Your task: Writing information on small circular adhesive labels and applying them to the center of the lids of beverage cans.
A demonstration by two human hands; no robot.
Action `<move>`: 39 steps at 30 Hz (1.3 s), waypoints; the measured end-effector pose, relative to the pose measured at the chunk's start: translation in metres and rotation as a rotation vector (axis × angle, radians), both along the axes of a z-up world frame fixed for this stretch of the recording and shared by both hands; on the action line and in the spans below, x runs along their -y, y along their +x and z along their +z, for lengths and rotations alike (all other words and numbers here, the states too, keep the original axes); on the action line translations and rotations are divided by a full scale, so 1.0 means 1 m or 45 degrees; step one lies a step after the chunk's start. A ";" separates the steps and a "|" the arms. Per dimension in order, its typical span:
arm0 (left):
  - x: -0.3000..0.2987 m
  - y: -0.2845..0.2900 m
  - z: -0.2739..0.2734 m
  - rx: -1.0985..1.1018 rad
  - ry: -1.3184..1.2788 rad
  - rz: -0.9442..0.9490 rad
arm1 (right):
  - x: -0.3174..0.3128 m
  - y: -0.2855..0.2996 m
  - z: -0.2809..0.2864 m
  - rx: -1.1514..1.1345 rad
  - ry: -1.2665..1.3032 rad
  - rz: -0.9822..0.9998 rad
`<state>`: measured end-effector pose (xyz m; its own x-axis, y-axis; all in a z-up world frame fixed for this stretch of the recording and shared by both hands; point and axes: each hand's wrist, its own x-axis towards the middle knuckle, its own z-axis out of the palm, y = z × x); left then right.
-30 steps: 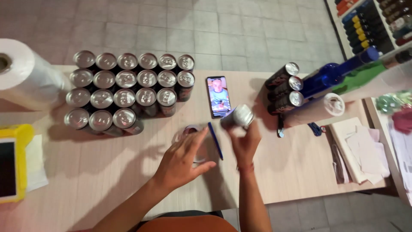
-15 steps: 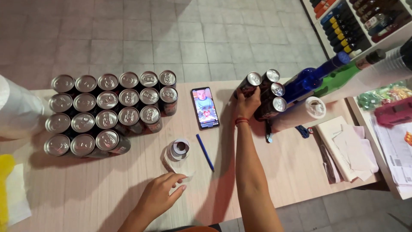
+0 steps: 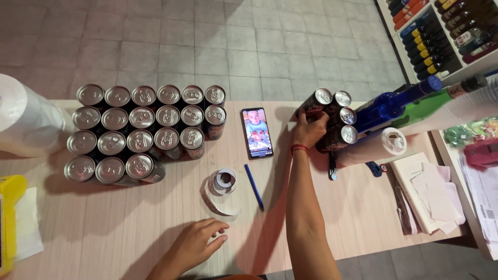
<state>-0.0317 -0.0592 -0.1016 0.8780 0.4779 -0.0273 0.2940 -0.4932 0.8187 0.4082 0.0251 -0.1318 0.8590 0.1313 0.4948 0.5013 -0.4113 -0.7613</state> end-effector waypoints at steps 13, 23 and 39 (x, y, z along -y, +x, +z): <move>0.002 0.004 0.009 -0.044 0.000 -0.054 | -0.010 0.025 0.065 0.674 -0.653 0.063; 0.004 -0.001 -0.002 -0.043 0.015 -0.059 | 0.001 0.025 0.064 0.715 -0.539 0.157; -0.031 0.009 -0.017 -0.269 0.628 0.005 | 0.144 -0.229 0.009 -0.314 -0.970 0.791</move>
